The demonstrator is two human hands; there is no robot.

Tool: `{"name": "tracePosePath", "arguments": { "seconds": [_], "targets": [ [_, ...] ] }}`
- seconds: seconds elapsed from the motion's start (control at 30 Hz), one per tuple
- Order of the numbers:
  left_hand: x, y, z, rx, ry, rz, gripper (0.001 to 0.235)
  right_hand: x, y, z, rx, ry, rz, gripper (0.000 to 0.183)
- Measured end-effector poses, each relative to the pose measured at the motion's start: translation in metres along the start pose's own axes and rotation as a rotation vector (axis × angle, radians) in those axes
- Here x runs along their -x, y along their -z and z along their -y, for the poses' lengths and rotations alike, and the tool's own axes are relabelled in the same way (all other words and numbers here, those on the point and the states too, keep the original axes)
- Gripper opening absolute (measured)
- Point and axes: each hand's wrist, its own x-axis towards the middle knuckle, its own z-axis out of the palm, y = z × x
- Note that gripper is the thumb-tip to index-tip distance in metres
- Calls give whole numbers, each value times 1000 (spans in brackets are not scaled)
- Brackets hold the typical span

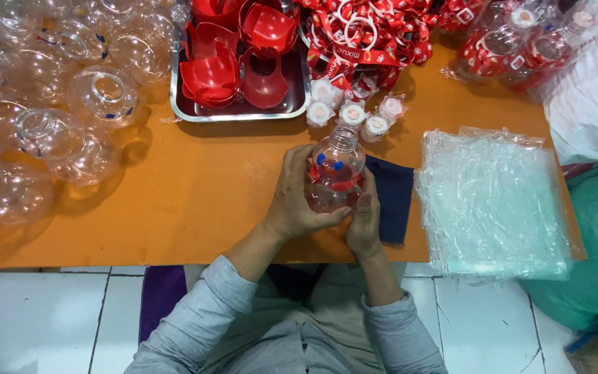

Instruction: Attaching a red lanyard to a clear plastic bottle with a red base on an assembly table.

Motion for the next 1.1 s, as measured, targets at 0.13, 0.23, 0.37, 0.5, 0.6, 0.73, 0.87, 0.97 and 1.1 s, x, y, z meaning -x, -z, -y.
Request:
{"name": "tracePosePath", "arguments": {
  "seconds": [0.13,0.23,0.37,0.5,0.6,0.73,0.87,0.97,1.1],
  "targets": [
    [1,3,0,-23,-22,21,101,0,-4,8,4,-25,13,78],
    [0,3,1,-43,-49,33,95,0,-1,0,7,-29,7,77],
    [-3,1,-2,-126,-74,9,90,-3,2,-3,88,-23,4,77],
    [4,-7,20,-258,-120,-91,91,0,8,-10,278,-5,-55,70],
    [3,-4,15,-300,-115,-138,89,1,6,0,315,-6,-36,66],
    [3,-4,17,-299,-100,-141,88,-3,-1,13,289,-13,-30,67],
    [3,-4,8,-287,-19,-120,94,-4,1,12,293,-6,-9,62],
    [4,-4,9,-288,11,-102,97,-5,1,9,281,-16,18,61],
    [6,-4,12,-311,38,-77,91,-5,-2,15,267,-21,28,61]
  ]
}}
